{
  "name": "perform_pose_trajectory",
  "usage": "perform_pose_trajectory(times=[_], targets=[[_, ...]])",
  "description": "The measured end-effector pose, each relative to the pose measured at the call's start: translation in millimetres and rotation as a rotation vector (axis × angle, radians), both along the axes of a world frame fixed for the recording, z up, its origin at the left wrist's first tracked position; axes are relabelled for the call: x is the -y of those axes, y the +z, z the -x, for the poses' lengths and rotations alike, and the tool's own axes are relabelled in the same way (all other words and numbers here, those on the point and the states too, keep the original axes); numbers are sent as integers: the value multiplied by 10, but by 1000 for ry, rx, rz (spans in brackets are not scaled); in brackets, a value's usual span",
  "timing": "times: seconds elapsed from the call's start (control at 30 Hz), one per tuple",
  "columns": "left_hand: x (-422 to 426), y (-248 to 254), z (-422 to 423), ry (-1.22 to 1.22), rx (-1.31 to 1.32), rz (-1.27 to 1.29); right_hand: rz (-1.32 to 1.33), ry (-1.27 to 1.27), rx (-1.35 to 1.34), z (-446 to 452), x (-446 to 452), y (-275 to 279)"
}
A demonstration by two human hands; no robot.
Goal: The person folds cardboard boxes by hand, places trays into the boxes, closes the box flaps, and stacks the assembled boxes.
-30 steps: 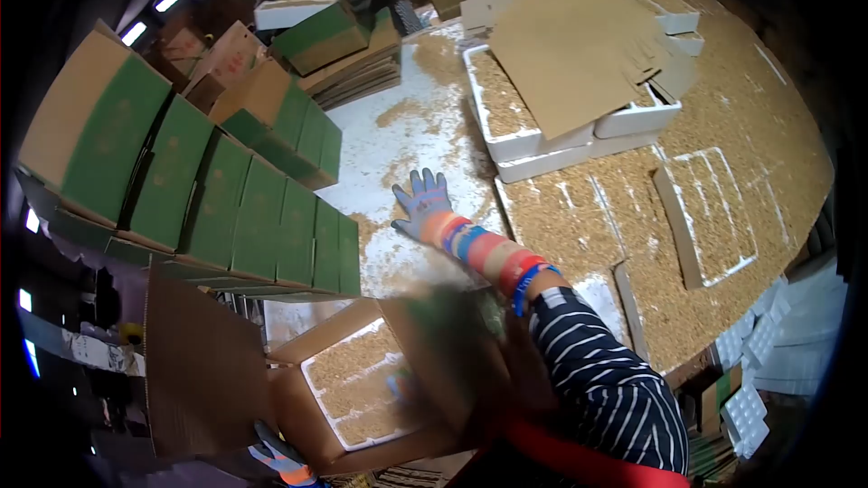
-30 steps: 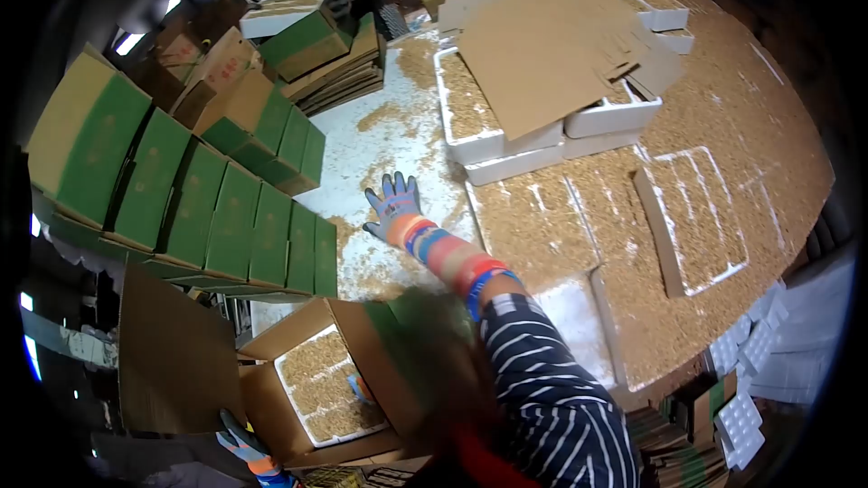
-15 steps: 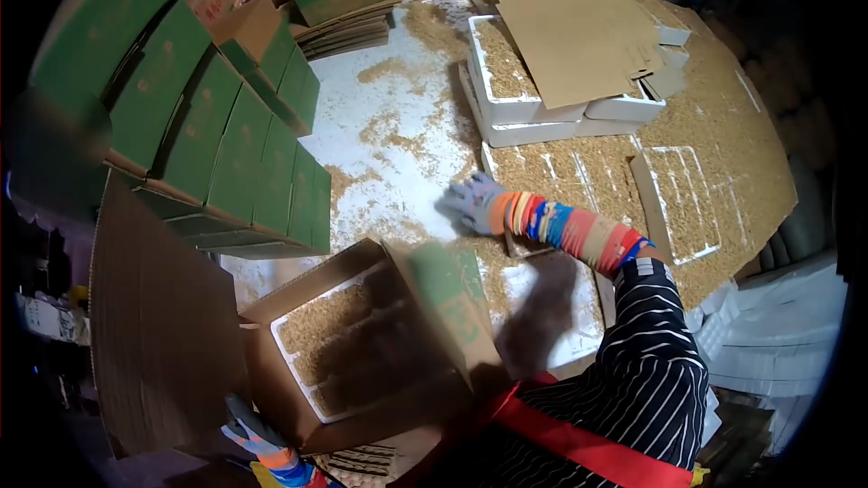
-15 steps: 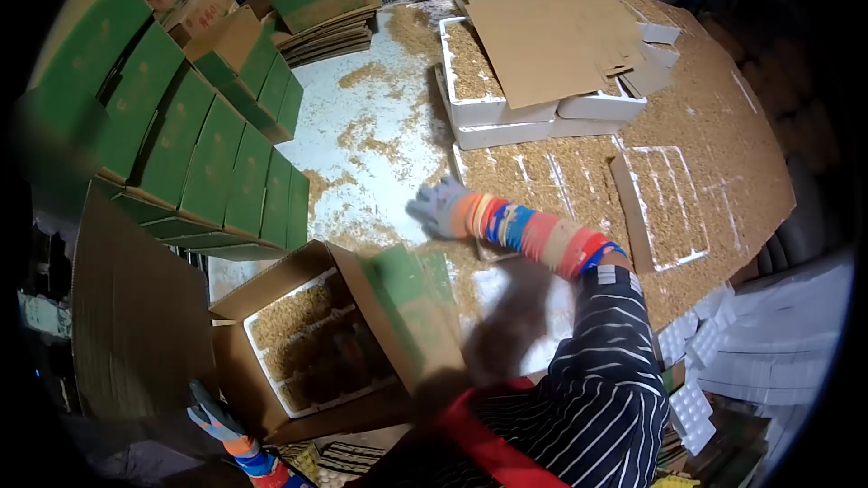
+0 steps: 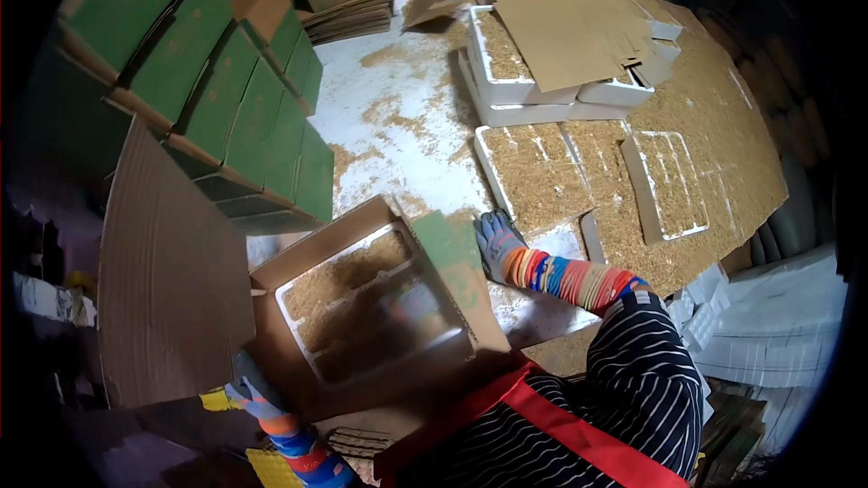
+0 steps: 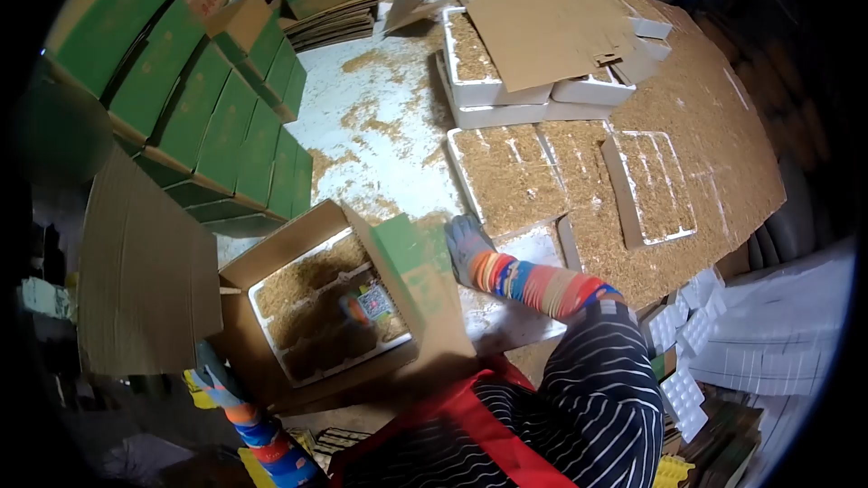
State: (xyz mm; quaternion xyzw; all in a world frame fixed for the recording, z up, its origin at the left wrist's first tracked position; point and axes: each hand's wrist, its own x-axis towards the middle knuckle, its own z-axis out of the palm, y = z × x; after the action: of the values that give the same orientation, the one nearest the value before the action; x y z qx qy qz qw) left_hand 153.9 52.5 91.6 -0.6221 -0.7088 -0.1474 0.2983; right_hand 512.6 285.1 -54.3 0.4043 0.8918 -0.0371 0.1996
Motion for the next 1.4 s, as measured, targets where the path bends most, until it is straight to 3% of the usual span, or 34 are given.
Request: perform_pose_trajectory(times=[0.03, 0.07, 0.17, 0.2, 0.23, 0.27, 0.37, 0.43, 0.5, 0.53, 0.6, 0.7, 0.73, 0.77, 0.83, 0.87, 0.93, 1.03, 1.07, 1.17, 1.2, 1.27, 1.3, 1.37, 1.4], targets=[[71, -144, 147, 54, -59, 9, -45, -36, -121, -38, 107, -97], [127, -308, 302, 61, 167, 2, -103, -48, -242, -96, 189, -229], [208, -458, 326, 116, 432, -10, -277, -103, -539, -185, 526, -332], [158, -315, 206, 107, 231, 29, -309, -193, -606, -174, 635, -213], [126, -286, 168, 97, 199, 43, -354, -203, -693, -236, 732, -297], [94, -256, 131, 88, 166, 56, -274, -205, -689, -291, 706, -338], [131, -308, 103, 40, 559, 33, -193, -190, -764, -295, 541, -109], [105, -278, 48, -11, 802, 20, 213, -699, -1249, -323, 368, -244], [63, -117, -29, -7, 520, 97, 375, -685, -1679, -60, 347, 749], [37, -15, -88, -37, 340, 100, 398, -628, -1676, 6, 399, 1256], [43, -47, -90, 17, 589, 182, 503, -408, -1673, 122, 523, 1900], [-10, -286, -15, -81, 495, 70, 573, 213, -1522, 476, 518, 2159], [-24, -360, 8, -137, 384, -4, 421, 455, -1431, 566, 468, 2073], [-19, -331, 2, -81, 517, 59, 621, 293, -1241, 576, 518, 2096], [-20, -188, -29, -54, 661, 100, 531, 425, -917, 611, 495, 2209], [-43, -111, -49, -86, 670, 79, 452, 483, -916, 625, 484, 2186], [-154, 4, -77, -317, 435, -127, 295, 594, -913, 646, 483, 2108], [-86, -327, -29, -292, 1305, -169, 142, 564, -805, 705, 480, 2244], [-58, -408, 2, -275, 1363, -193, 98, 537, -824, 734, 459, 2260], [-22, -595, 45, -333, 1526, -307, -66, 656, -456, 940, 347, 2287], [-38, -612, 29, -425, 1566, -373, -178, 736, -180, 1069, 353, 2262], [-56, -521, 30, -397, 1119, -324, -20, 757, 163, 1275, 330, 1685], [-105, -256, 27, -272, 633, -213, 53, 747, 279, 1411, 342, 1742], [-169, 41, -94, -212, 638, -194, 199, 705, 452, 1672, 326, 2119], [-185, 133, -215, -287, 1133, -275, 116, 666, 297, 1694, 215, 2035]])
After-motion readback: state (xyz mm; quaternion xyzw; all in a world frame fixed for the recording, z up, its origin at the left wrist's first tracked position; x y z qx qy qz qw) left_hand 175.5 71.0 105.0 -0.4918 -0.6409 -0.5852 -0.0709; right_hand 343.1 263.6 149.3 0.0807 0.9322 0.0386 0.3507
